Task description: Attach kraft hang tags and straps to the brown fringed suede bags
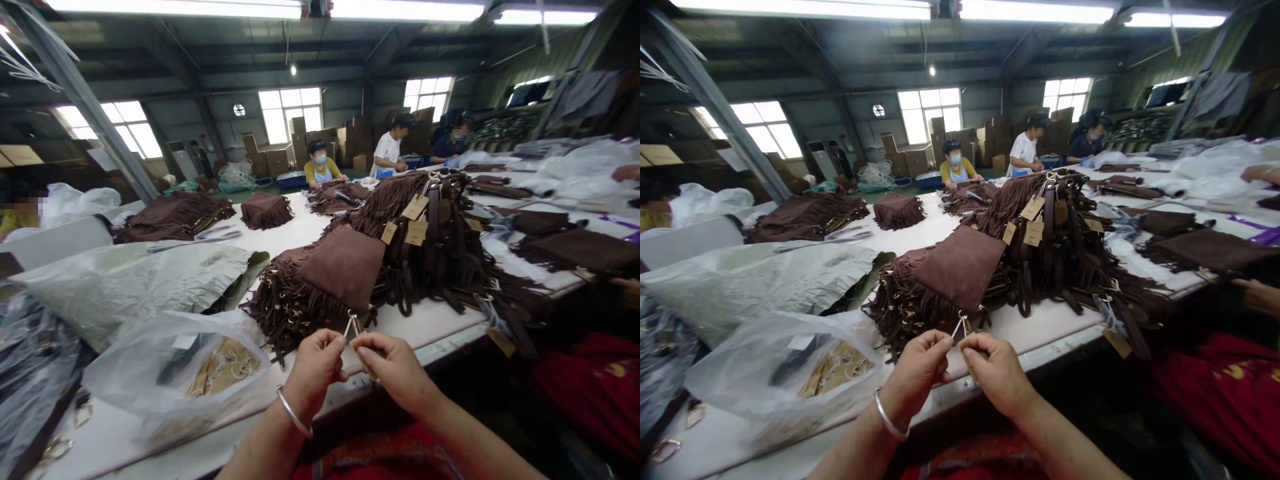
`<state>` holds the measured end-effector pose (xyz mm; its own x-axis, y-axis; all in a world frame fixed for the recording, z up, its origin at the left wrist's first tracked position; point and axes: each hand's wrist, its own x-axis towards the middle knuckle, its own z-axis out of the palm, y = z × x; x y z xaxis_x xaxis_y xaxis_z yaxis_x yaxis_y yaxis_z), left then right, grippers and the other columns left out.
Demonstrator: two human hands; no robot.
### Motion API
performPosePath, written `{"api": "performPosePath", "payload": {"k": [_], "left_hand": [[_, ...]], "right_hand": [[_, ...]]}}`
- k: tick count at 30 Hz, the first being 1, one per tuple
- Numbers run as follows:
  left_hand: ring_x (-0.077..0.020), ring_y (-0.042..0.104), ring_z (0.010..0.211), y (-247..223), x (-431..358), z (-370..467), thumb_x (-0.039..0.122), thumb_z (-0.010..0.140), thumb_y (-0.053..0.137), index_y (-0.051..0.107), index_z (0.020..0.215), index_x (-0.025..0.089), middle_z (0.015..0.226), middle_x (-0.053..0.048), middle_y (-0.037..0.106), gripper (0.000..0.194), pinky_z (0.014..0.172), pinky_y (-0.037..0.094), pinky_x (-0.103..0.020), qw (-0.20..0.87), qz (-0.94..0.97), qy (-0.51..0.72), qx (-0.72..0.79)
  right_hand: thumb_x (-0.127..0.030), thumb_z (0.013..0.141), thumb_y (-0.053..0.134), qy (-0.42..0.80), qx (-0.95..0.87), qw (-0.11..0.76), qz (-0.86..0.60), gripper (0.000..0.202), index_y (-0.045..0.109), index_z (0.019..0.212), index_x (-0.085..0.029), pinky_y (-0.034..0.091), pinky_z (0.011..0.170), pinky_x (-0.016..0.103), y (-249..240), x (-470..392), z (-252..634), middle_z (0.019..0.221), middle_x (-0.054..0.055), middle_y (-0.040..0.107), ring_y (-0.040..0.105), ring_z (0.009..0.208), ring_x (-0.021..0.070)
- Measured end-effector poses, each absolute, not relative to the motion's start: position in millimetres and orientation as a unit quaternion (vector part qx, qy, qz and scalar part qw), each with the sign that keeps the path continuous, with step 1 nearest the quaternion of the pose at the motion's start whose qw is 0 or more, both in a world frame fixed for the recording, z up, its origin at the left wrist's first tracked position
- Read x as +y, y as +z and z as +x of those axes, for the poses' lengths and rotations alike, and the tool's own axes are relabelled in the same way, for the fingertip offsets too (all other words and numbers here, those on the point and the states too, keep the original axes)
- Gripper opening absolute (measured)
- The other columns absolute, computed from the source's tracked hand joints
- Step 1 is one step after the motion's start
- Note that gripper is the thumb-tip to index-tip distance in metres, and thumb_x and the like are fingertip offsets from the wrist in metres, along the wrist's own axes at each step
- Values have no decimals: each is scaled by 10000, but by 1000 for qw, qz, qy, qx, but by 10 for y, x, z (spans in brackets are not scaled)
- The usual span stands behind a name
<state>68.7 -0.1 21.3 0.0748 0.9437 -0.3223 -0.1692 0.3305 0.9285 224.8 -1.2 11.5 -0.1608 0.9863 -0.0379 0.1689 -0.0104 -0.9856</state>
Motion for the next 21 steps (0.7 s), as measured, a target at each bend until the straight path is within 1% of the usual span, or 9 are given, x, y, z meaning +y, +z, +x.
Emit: {"api": "performPosePath", "payload": {"k": [2, 4, 7, 9, 14, 17, 19, 21], "left_hand": [[-63, 391, 447, 222, -31, 677, 470, 678, 759, 564, 746, 159, 507, 72, 440, 373, 414, 416, -185, 642, 367, 442, 509], [-69, 409, 457, 212, -61, 689, 482, 680, 760, 568, 747, 155, 521, 59, 464, 386, 412, 404, -184, 647, 367, 433, 509], [-66, 402, 442, 159, -89, 731, 498, 708, 738, 561, 723, 152, 514, 53, 469, 389, 416, 401, -189, 635, 378, 429, 519], [-66, 396, 435, 117, -93, 753, 487, 729, 718, 559, 715, 152, 503, 53, 468, 371, 417, 400, -192, 622, 389, 428, 528], [-86, 441, 457, 65, -87, 756, 467, 753, 695, 572, 705, 149, 532, 40, 486, 344, 417, 408, -203, 574, 428, 431, 549], [-86, 443, 465, 52, -77, 741, 468, 771, 683, 606, 729, 136, 545, 35, 494, 344, 422, 387, -199, 546, 434, 450, 558], [-79, 438, 468, 46, -65, 729, 468, 780, 687, 621, 744, 129, 544, 35, 496, 347, 435, 367, -192, 546, 428, 462, 552], [-68, 429, 481, 52, -54, 716, 455, 774, 716, 630, 753, 125, 550, 39, 488, 341, 449, 349, -179, 569, 410, 474, 532]], "right_hand": [[-414, 802, 611, 526, -541, 418, -505, 271, 705, 851, -165, 323, 520, 255, 64, -14, 2187, 578, -39, 500, 413, 547, 112], [-468, 794, 628, 555, -514, 431, -493, 316, 691, 804, -159, 287, 510, 251, 20, 4, 2145, 559, -50, 453, 371, 539, 103], [-514, 772, 647, 581, -487, 439, -482, 366, 687, 777, -150, 321, 548, 255, -7, 46, 2104, 623, -24, 521, 419, 592, 113], [-512, 745, 667, 588, -472, 442, -486, 373, 694, 784, -142, 353, 584, 263, -2, 67, 2087, 671, -3, 572, 460, 630, 127], [-477, 700, 693, 588, -452, 447, -500, 340, 695, 726, -138, 321, 555, 259, 38, 70, 2087, 605, -16, 552, 434, 593, 118], [-456, 702, 687, 589, -451, 450, -497, 322, 716, 751, -139, 361, 606, 267, 40, 72, 2102, 672, 8, 624, 488, 646, 135], [-438, 705, 681, 588, -453, 452, -494, 307, 726, 762, -140, 383, 644, 276, 26, 83, 2110, 724, 24, 662, 518, 687, 148], [-417, 706, 675, 584, -453, 456, -496, 284, 729, 753, -142, 388, 650, 282, 11, 94, 2111, 720, 26, 668, 527, 690, 154]]}}
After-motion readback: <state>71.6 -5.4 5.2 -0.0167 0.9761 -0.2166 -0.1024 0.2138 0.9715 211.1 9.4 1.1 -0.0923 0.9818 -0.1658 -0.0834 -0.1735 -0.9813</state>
